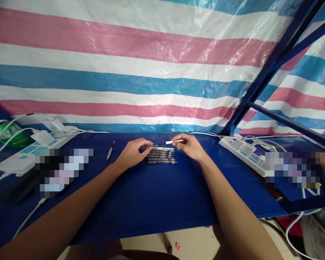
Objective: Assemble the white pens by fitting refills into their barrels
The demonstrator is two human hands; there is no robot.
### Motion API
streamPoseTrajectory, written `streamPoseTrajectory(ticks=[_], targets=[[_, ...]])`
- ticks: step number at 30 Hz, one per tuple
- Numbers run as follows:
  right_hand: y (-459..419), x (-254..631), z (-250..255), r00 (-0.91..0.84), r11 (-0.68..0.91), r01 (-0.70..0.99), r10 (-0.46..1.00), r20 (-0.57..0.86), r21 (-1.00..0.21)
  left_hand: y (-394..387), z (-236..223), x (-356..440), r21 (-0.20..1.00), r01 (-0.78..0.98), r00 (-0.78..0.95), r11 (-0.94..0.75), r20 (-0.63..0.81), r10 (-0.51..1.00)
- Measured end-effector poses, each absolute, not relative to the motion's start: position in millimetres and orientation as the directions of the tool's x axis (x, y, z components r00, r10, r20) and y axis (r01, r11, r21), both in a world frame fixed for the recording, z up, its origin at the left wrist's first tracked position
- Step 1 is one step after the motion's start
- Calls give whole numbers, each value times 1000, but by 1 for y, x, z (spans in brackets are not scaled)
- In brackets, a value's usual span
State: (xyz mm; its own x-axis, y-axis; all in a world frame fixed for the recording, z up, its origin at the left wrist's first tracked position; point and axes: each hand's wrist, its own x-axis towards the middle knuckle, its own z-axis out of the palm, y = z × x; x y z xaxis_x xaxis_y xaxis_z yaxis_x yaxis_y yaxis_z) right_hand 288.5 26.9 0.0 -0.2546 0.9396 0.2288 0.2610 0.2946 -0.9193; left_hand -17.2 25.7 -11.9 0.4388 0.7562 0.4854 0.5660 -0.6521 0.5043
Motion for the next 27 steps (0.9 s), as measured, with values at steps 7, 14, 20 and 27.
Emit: streamPoseTrajectory(ticks=[7, 14, 20, 27], targets=[[26, 287, -1, -273, 295, 248, 935, 225, -923, 22, -8, -14, 503, 538, 494, -676, 462, 737], [22, 277, -4, -298, 257, 163, 933, 200, -953, 18, -8, -10, 515, 498, 536, -698, 449, 714], [15, 262, -7, -335, 266, 141, 919, 207, -954, 16, -9, -7, 510, 480, 554, -714, 455, 697], [20, 269, -5, -266, 266, 99, 936, 232, -959, 15, -5, -8, 518, 530, 465, -672, 485, 740]])
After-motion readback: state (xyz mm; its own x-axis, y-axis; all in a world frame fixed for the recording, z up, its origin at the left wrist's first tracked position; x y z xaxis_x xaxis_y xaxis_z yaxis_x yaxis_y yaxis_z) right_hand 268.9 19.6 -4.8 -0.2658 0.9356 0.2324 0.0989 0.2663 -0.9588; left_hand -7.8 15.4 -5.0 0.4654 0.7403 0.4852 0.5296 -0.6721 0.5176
